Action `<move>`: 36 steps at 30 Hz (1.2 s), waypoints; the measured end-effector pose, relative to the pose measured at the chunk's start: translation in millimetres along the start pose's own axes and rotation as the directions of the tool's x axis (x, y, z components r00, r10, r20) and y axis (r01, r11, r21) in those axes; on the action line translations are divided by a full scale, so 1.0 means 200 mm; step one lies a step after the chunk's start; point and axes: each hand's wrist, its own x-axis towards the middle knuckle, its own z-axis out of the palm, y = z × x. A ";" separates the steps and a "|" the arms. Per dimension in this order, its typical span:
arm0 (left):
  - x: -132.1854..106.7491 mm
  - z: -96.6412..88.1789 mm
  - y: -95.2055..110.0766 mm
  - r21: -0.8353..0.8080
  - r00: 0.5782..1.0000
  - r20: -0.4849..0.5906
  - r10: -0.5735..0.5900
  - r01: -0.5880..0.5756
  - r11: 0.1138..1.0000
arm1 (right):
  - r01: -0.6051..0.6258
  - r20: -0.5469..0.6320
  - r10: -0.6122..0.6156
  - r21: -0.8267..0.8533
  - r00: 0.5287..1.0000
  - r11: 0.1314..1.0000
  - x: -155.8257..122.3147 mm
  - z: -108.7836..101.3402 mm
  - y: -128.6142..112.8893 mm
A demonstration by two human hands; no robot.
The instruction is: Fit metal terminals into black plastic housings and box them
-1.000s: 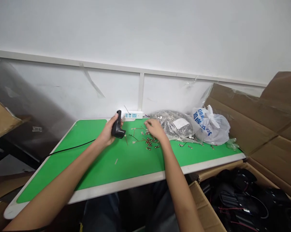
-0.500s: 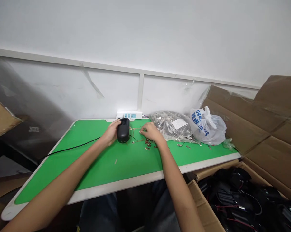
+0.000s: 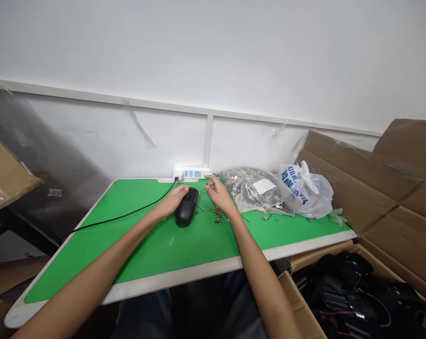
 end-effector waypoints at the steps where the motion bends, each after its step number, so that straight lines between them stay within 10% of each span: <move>1: 0.00 0.00 0.00 0.037 1.000 -0.001 0.023 -0.023 0.999 | 0.013 -0.008 -0.013 -0.003 1.000 1.000 0.00 0.01 0.00; 16: -0.01 -0.02 0.02 0.040 0.987 0.079 -0.139 0.136 0.990 | -0.019 0.061 0.000 0.314 0.998 0.949 -0.03 0.12 -0.04; 36: -0.01 0.01 0.00 -0.095 0.970 0.141 -0.200 0.214 0.972 | -0.027 -0.075 0.038 0.136 0.996 0.990 -0.06 0.18 -0.08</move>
